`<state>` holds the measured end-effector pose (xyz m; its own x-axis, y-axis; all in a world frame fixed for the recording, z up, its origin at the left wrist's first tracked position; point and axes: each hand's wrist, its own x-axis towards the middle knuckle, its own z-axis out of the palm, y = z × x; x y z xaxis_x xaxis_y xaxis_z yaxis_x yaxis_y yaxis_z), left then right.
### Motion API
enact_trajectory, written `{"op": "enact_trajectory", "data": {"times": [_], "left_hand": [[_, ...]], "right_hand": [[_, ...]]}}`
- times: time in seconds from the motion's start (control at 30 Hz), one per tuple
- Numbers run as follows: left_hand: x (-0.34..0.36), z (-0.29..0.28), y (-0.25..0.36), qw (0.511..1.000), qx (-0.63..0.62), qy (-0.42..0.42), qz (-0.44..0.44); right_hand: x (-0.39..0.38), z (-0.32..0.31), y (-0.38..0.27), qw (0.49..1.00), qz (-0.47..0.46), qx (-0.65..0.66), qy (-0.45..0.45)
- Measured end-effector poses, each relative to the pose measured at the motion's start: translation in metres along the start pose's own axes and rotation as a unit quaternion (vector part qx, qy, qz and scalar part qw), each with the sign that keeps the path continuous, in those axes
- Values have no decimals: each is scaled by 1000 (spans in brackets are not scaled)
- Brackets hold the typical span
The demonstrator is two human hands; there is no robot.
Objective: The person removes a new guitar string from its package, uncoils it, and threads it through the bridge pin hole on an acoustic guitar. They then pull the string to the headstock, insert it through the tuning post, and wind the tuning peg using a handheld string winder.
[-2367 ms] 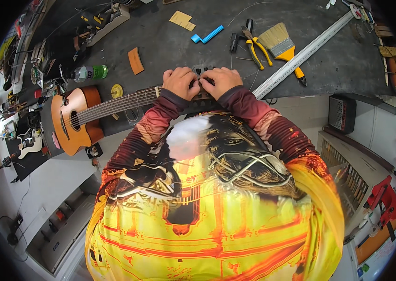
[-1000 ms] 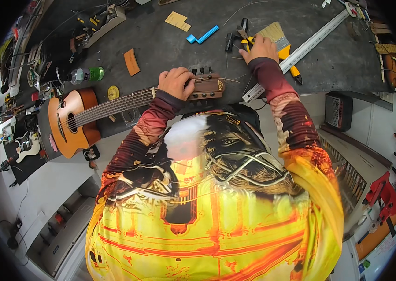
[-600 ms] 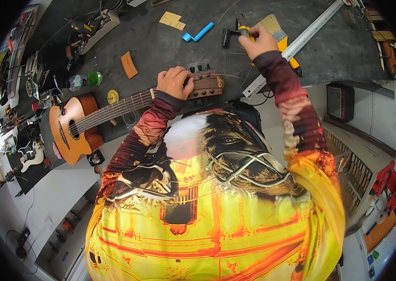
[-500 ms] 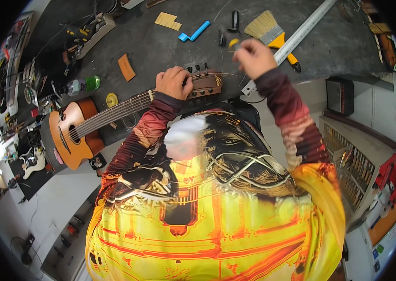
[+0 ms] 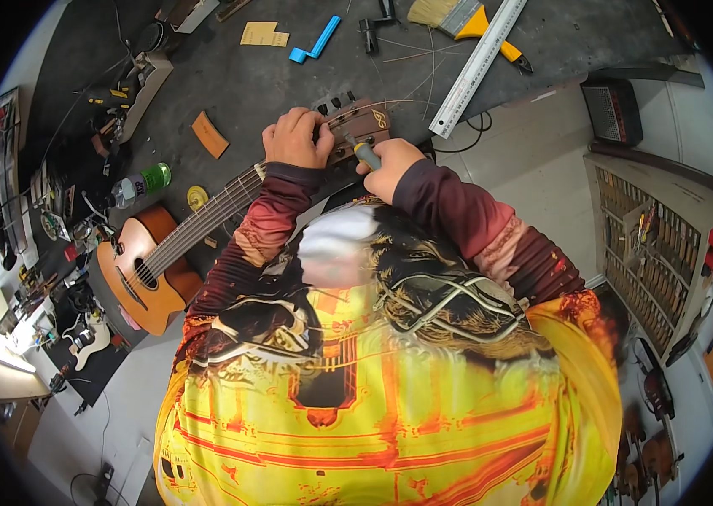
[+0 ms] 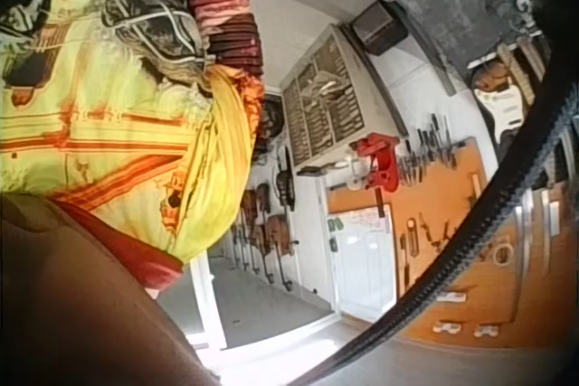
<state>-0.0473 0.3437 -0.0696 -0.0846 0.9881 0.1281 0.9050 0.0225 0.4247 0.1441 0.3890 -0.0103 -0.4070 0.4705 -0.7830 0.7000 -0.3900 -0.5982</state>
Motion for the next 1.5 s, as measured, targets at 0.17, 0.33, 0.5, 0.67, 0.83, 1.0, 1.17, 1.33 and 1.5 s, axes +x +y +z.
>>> {"op": "enact_trajectory", "data": {"times": [0.17,0.33,0.5,0.67,0.83,1.0,1.17,1.33,1.5], "left_hand": [[2,1,0,1000,4,3,6],[1,1,0,1000,0,14,3],[2,2,0,1000,-2,22,4],[1,1,1,1000,0,20,3],[1,2,1,1000,3,19,6],[1,2,1,1000,4,13,4],[2,2,1,1000,-2,11,7],[1,3,1,1000,-3,11,4],[2,1,1,1000,-17,20,2]], "right_hand": [[5,6,-1,1000,-12,5,-20],[13,6,0,1000,-19,-11,-16],[18,7,1,1000,-26,-3,-15],[18,4,-5,1000,-23,-11,-15],[19,4,-5,1000,-12,-6,-21],[18,3,-9,1000,-8,-6,-18],[18,5,-6,1000,-19,-9,-2],[24,11,-2,999,-15,-29,34],[20,10,-7,999,-9,-8,34]]}}
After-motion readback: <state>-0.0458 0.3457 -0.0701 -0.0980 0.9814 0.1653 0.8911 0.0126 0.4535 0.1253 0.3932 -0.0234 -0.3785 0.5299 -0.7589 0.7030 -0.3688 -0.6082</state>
